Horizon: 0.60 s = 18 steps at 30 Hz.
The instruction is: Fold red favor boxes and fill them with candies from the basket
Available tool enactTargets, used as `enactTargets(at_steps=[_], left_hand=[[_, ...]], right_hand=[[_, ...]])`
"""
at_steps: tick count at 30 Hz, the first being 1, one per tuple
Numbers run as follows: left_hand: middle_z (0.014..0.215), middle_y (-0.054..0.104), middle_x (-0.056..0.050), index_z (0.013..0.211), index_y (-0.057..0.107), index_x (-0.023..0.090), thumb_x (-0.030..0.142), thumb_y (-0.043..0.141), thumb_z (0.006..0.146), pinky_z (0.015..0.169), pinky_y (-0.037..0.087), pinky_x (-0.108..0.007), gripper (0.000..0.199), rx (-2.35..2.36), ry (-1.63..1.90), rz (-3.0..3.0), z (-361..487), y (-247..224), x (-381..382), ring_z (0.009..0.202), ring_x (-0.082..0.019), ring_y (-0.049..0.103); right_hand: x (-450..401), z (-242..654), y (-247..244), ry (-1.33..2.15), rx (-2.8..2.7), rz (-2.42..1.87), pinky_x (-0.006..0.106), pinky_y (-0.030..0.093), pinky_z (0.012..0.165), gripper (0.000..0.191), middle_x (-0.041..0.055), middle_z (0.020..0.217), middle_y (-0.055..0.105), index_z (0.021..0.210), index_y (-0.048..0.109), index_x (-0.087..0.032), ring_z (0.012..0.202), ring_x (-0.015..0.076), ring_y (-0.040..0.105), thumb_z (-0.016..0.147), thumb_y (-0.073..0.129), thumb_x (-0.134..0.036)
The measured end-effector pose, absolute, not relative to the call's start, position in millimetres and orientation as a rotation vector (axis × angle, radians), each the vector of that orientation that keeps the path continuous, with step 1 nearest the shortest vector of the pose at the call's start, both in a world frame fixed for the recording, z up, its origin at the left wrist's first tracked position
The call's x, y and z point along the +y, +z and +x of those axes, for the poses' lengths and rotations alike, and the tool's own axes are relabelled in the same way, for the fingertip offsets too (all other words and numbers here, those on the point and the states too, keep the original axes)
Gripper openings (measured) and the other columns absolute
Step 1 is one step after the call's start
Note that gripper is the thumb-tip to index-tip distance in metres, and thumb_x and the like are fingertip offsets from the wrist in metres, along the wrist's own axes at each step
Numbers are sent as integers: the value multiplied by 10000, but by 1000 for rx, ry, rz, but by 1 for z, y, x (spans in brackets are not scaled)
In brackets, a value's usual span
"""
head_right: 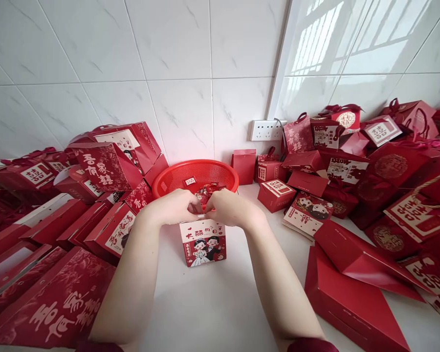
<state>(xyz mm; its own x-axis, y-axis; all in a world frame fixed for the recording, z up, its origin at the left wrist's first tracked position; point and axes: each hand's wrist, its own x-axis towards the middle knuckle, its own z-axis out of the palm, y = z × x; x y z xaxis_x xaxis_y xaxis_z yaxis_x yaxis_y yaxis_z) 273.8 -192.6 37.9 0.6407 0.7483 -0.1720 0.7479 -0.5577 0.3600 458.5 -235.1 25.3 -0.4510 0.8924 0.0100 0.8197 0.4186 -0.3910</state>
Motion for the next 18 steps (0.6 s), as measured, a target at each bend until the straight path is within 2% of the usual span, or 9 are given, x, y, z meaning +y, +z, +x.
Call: enactTargets(at_steps=[2, 4, 7, 10, 15, 18], left_hand=[[683, 662, -43, 766, 727, 227, 368, 597, 737, 547, 347, -279, 194, 1164, -54, 2459, 275, 38, -194, 597, -169, 573], [609, 622, -60, 665, 705, 212, 397, 563, 767, 516, 301, -298, 254, 1192, -69, 2516, 276, 38, -196, 536, -172, 541], [606, 605, -93, 589, 665, 196, 399, 534, 785, 507, 262, -315, 310, 1227, -66, 2617, 277, 39, -199, 521, -188, 527], [614, 610, -93, 603, 663, 201, 352, 524, 772, 515, 271, -311, 267, 1261, -56, 2665, 279, 42, -200, 527, -188, 516], [609, 609, -61, 626, 654, 214, 302, 519, 744, 517, 270, -293, 201, 1342, 59, 2693, 279, 42, -192, 520, -165, 470], [625, 623, -51, 656, 668, 215, 315, 532, 746, 535, 288, -279, 192, 1322, 53, 2657, 277, 39, -185, 557, -162, 493]], right_hand=[[-236, 456, 25, 424, -2496, -1516, 282, 307, 525, 239, 31, 641, 640, 770, 731, -202, 565, 151, 526, 863, 511, -219], [-237, 453, 25, 300, -2533, -1541, 290, 290, 514, 268, 43, 617, 626, 710, 706, -186, 554, 157, 518, 865, 487, -190], [-239, 450, 27, 155, -2563, -1537, 291, 300, 536, 265, 67, 680, 658, 709, 696, -178, 609, 176, 555, 864, 480, -170], [-238, 447, 27, 146, -2525, -1553, 283, 305, 544, 248, 72, 742, 680, 741, 694, -184, 655, 184, 581, 866, 480, -182], [-230, 440, 22, 189, -2366, -1701, 278, 276, 503, 300, 105, 817, 678, 775, 664, -164, 660, 192, 583, 917, 449, -318], [-225, 443, 20, 253, -2332, -1712, 259, 304, 510, 242, 91, 878, 685, 837, 655, -174, 707, 183, 597, 907, 474, -320]])
